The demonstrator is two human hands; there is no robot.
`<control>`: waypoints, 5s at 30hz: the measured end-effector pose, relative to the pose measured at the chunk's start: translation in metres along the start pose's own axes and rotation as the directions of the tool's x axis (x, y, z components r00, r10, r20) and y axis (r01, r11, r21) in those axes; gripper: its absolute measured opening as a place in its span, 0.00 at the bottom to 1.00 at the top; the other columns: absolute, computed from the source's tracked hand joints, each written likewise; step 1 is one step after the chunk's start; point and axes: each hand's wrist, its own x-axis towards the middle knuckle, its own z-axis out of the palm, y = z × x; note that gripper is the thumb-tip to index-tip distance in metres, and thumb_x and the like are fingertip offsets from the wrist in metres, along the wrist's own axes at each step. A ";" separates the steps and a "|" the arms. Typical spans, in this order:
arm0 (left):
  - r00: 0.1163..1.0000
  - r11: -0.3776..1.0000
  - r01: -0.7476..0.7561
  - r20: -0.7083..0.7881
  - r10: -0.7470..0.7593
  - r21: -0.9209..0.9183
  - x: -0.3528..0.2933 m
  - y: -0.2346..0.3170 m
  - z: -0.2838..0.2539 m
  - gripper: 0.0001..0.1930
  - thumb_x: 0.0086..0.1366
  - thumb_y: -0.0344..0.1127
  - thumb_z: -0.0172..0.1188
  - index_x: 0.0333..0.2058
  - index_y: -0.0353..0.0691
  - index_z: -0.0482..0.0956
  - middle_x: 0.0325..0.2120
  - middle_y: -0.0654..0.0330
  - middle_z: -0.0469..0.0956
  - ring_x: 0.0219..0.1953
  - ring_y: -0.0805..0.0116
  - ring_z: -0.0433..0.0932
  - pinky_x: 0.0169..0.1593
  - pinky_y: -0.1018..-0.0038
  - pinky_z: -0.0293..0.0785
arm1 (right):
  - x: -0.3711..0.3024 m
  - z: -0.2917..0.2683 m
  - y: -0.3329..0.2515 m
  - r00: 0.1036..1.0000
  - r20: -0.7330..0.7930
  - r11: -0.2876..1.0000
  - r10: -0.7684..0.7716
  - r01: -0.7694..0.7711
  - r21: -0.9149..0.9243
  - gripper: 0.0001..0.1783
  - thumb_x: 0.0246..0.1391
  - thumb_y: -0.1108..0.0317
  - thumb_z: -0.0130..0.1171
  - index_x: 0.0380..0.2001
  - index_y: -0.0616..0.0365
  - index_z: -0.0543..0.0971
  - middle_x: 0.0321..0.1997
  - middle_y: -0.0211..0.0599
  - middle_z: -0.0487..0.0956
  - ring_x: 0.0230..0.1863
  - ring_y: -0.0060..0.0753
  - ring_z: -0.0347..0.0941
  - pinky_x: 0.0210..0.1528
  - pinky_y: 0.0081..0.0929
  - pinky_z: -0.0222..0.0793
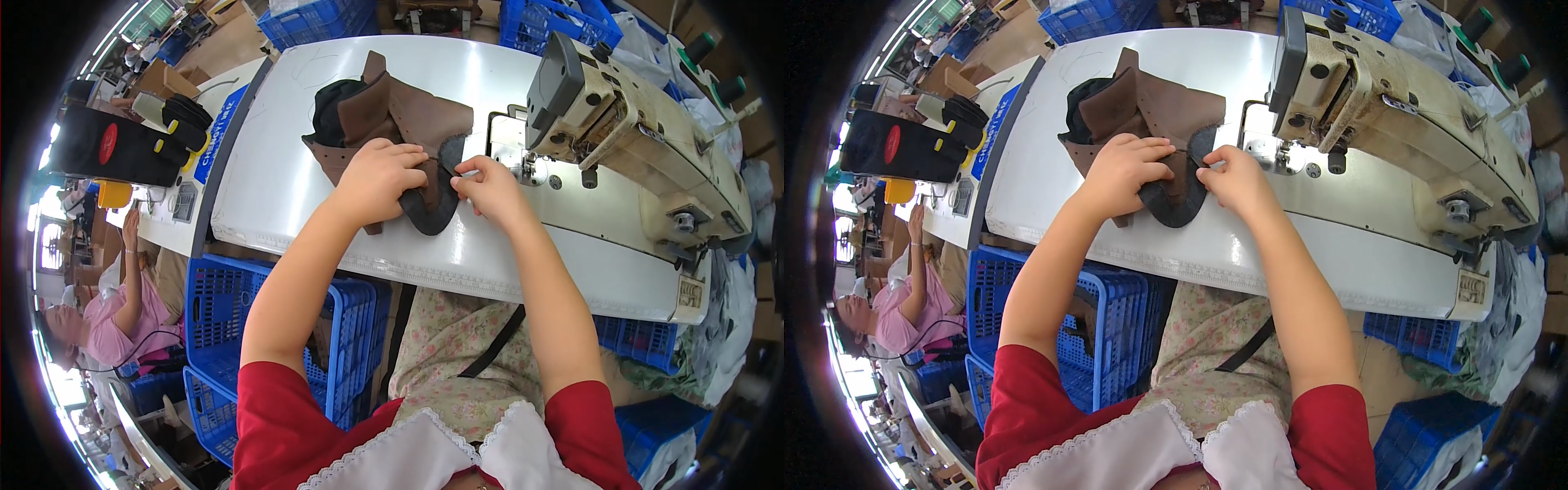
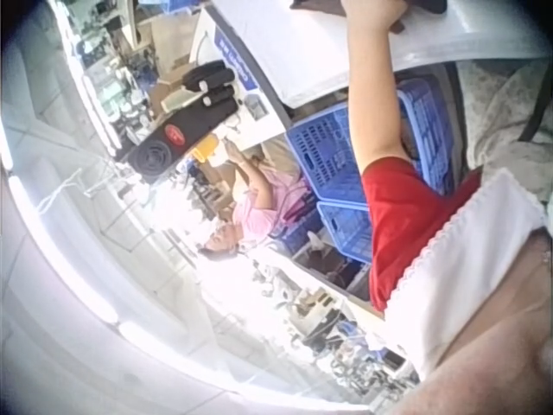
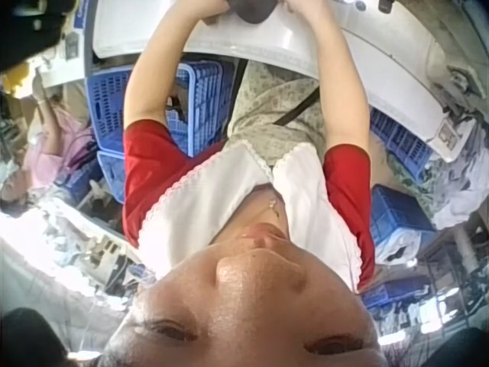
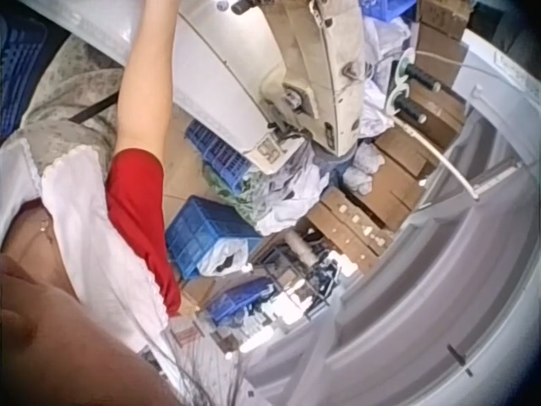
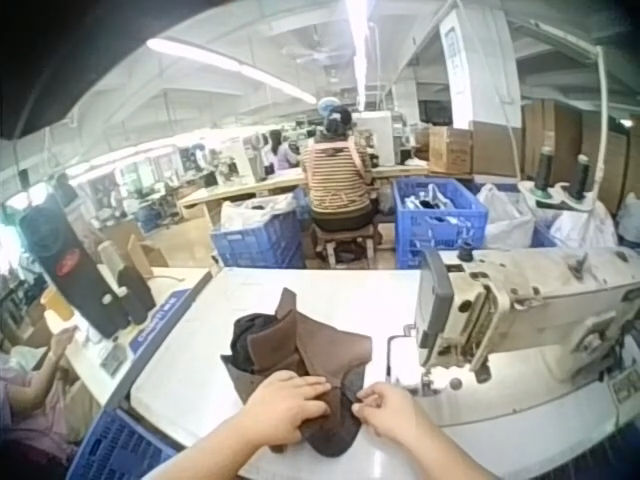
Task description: Stitching the upper parts of a leather boot using an industrial sewing machine and trimming excess thread.
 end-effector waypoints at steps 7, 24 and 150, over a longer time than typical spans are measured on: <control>0.999 0.999 0.003 -0.042 -0.005 -0.048 0.000 0.000 -0.001 0.17 0.40 0.25 0.64 0.34 0.45 0.83 0.50 0.57 0.80 0.58 0.61 0.74 0.55 0.64 0.68 | 0.000 0.002 0.011 0.997 -0.059 0.998 -0.041 0.044 0.047 0.17 0.51 0.65 0.67 0.42 0.61 0.78 0.23 0.32 0.78 0.23 0.24 0.73 0.27 0.27 0.69; 0.771 0.746 0.316 -0.299 -0.562 -0.587 0.011 0.007 0.001 0.17 0.60 0.18 0.52 0.46 0.36 0.80 0.39 0.56 0.84 0.42 0.67 0.81 0.50 0.76 0.72 | -0.037 -0.003 0.001 0.829 -0.319 0.818 -0.459 0.255 -0.516 0.17 0.55 0.63 0.61 0.48 0.52 0.79 0.36 0.40 0.82 0.38 0.44 0.80 0.41 0.38 0.74; 0.236 0.486 0.590 -0.438 -0.867 -0.645 -0.035 0.039 -0.050 0.23 0.70 0.44 0.58 0.50 0.25 0.78 0.47 0.49 0.80 0.48 0.60 0.78 0.55 0.68 0.70 | -0.226 -0.371 0.280 0.496 -0.575 0.555 -0.651 -0.206 -0.806 0.09 0.48 0.69 0.67 0.35 0.54 0.86 0.47 0.37 0.84 0.58 0.45 0.73 0.65 0.37 0.62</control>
